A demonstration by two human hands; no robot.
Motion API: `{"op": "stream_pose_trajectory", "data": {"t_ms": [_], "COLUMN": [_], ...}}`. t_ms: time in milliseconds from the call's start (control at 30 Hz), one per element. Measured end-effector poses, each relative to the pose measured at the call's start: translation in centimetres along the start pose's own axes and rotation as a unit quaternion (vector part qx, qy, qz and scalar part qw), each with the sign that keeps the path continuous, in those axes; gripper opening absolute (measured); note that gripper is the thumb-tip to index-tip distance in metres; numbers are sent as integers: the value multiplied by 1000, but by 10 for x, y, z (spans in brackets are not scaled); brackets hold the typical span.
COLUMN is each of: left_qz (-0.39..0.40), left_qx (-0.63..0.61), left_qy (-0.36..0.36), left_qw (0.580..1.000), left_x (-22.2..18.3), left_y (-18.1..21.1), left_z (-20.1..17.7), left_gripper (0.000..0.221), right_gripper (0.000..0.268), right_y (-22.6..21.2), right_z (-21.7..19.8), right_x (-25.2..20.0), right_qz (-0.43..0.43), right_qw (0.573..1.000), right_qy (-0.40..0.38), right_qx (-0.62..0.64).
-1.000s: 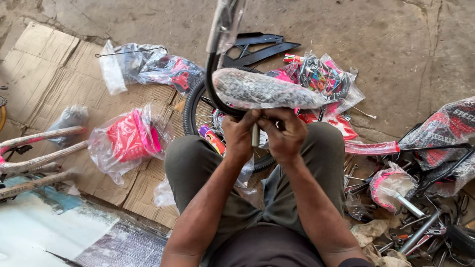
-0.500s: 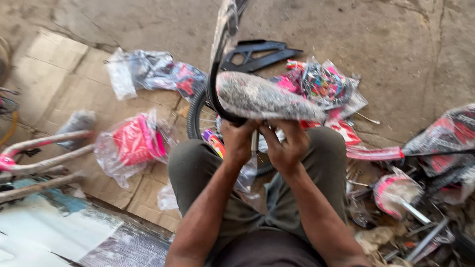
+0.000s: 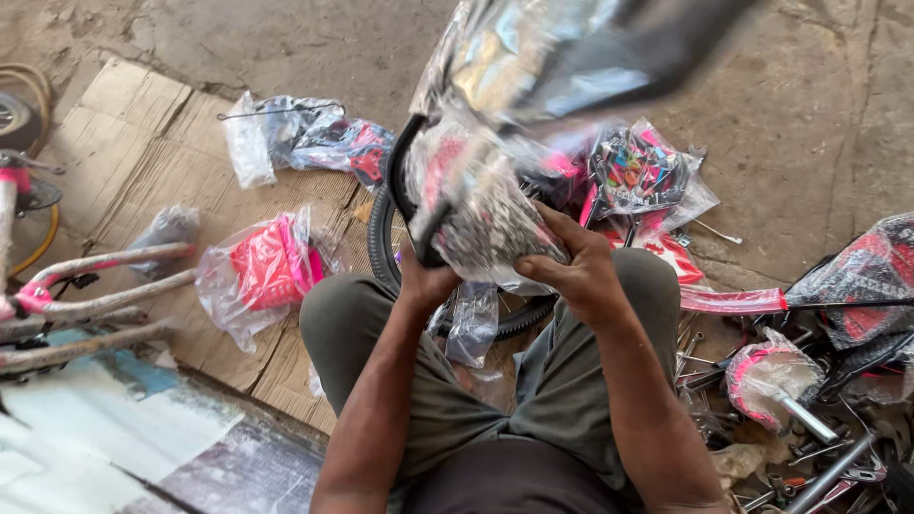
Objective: The person assembles bicycle parts, including attaching a seat to a frame part using a four-way socket wrench and removing plastic wrapping by hand.
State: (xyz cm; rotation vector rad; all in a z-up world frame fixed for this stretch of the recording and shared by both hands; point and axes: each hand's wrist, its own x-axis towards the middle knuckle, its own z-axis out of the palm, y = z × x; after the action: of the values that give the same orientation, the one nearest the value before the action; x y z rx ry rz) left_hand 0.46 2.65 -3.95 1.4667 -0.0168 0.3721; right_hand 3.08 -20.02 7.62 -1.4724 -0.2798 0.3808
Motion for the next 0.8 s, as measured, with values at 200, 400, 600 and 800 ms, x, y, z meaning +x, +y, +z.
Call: {"op": "stream_pose_trajectory", "data": {"t_ms": [200,400,600,800], "left_qz": [-52,-78,-86,-126], "left_qx": [148,36,-29,-196], "left_qy": [25,13,4,51], "left_qw": [987,996,996,971], "left_x": [12,8,8,18], "left_y": [-50,-62,-63,-28], "left_z": [-19,-43,-36,-12], "left_gripper": [49,45,42,40], "right_gripper": [72,69,68,18], "right_y": [15,-4,5,66], "right_z": [38,57,55,56], "right_x": [8,-2,-14,-35], "right_qz": [-161,-271,-239,-259], "right_qw": [969,915,921,918], "right_qy": [36,35,80,248], "right_qx": [-185,-298,-298,-168]}}
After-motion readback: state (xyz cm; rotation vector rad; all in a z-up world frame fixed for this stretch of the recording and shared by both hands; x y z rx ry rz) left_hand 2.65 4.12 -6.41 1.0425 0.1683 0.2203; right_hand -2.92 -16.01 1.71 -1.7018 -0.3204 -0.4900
